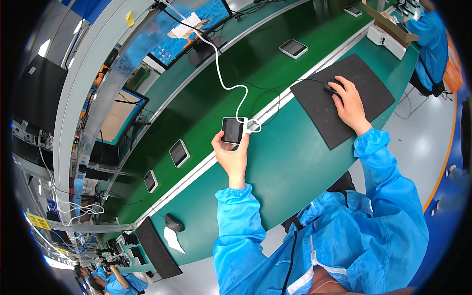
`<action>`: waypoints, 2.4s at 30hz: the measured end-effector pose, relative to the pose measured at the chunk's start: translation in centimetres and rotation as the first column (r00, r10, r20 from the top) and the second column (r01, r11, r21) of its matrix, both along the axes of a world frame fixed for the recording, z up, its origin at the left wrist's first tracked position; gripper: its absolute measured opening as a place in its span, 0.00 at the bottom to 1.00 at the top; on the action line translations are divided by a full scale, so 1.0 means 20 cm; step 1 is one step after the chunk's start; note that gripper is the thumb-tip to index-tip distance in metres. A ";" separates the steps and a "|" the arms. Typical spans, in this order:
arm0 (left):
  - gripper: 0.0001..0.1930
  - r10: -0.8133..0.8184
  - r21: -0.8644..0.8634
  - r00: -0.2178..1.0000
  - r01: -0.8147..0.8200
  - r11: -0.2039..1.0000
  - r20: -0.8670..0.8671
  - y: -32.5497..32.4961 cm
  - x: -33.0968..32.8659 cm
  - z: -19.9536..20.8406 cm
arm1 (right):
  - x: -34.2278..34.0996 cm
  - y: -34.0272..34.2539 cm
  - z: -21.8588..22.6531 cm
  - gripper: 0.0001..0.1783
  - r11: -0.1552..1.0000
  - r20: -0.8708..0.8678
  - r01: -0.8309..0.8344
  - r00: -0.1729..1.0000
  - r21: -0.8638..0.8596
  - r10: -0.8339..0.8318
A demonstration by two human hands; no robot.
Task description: The person assembles small electronic components and connects white cables by hand at a factory workstation.
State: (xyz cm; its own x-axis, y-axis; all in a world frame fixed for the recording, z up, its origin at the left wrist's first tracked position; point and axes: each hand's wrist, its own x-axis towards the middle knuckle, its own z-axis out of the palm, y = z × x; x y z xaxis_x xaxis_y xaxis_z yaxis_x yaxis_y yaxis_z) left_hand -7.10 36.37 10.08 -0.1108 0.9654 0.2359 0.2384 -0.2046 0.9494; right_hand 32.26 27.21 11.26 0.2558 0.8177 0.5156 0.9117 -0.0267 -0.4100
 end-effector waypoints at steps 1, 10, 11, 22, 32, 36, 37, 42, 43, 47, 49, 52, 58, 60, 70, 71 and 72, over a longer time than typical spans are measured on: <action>0.40 -0.001 -0.003 1.000 0.001 1.000 0.000 0.00 0.00 0.00 | 0.00 0.00 0.00 0.22 1.000 0.002 -0.003 1.000 -0.007 0.003; 0.40 -0.005 -0.021 1.000 0.005 1.000 -0.007 -0.02 0.01 0.02 | 0.01 0.00 -0.01 0.22 1.000 -0.008 0.002 1.000 -0.022 -0.002; 0.40 0.000 -0.019 1.000 0.000 1.000 -0.013 -0.02 0.01 0.02 | 0.01 0.00 -0.01 0.22 1.000 -0.014 0.002 1.000 -0.022 -0.002; 0.39 -0.013 -0.006 0.999 0.012 1.000 -0.043 -0.01 0.00 0.00 | 0.00 0.00 0.00 0.21 1.000 0.002 0.001 1.000 -0.015 -0.001; 0.41 -0.008 -0.053 0.999 0.006 0.999 -0.034 -0.02 0.01 0.04 | 0.00 0.01 0.00 0.22 1.000 0.010 0.001 1.000 -0.010 -0.001; 0.41 -0.003 -0.049 0.999 0.001 0.999 -0.041 -0.02 0.02 0.04 | -0.01 0.00 0.02 0.22 1.000 0.014 0.006 1.000 -0.009 -0.006; 0.41 -0.002 -0.049 0.999 0.001 0.999 -0.040 -0.02 0.02 0.05 | -0.02 0.00 0.04 0.22 0.996 0.086 0.041 0.995 0.076 -0.047; 0.42 0.011 -0.034 1.000 -0.011 0.999 -0.024 -0.02 0.00 0.03 | -0.33 -0.02 0.15 0.09 0.904 -0.014 -0.173 0.981 0.391 0.194; 0.42 0.015 -0.036 1.000 -0.016 0.999 -0.021 -0.02 0.00 0.04 | -0.44 -0.02 0.15 0.06 0.901 -0.188 -0.242 0.927 0.360 0.324; 0.40 0.020 -0.030 0.998 -0.019 0.999 0.059 -0.01 0.00 0.03 | -0.96 0.12 -0.03 0.21 0.777 -0.793 -0.624 0.513 -0.082 0.329; 0.39 0.012 -0.021 0.995 -0.010 1.000 0.094 -0.01 0.00 0.04 | -1.16 0.24 -0.02 0.25 0.830 -0.849 -0.558 0.445 -0.014 0.285; 0.38 0.013 0.045 0.999 -0.015 0.999 0.043 0.00 -0.01 0.02 | -1.29 0.37 0.01 0.23 0.922 -0.850 -0.384 0.468 0.053 0.243; 0.43 0.070 0.003 0.993 -0.070 0.998 0.093 -0.01 -0.01 0.01 | -1.30 0.37 -0.04 0.23 0.915 -0.813 -0.395 0.503 0.087 0.295; 0.45 0.060 -0.011 0.996 -0.059 0.998 0.067 -0.01 0.02 0.03 | -1.28 0.37 -0.08 0.24 0.920 -0.831 -0.371 0.465 0.128 0.304; 0.53 0.080 0.101 0.897 -0.040 0.994 -0.434 0.31 -0.45 0.12 | -1.25 0.36 -0.11 0.24 0.890 -0.770 -0.340 0.462 0.303 0.439; 0.54 -0.025 0.004 0.892 0.030 1.000 -0.452 0.34 -0.42 0.19 | -1.24 0.36 -0.10 0.23 0.897 -0.784 -0.349 0.461 0.270 0.416; 0.55 -0.125 -0.094 0.876 0.092 0.991 -0.466 0.36 -0.45 0.23 | -1.23 0.36 -0.09 0.23 0.893 -0.782 -0.357 0.458 0.274 0.423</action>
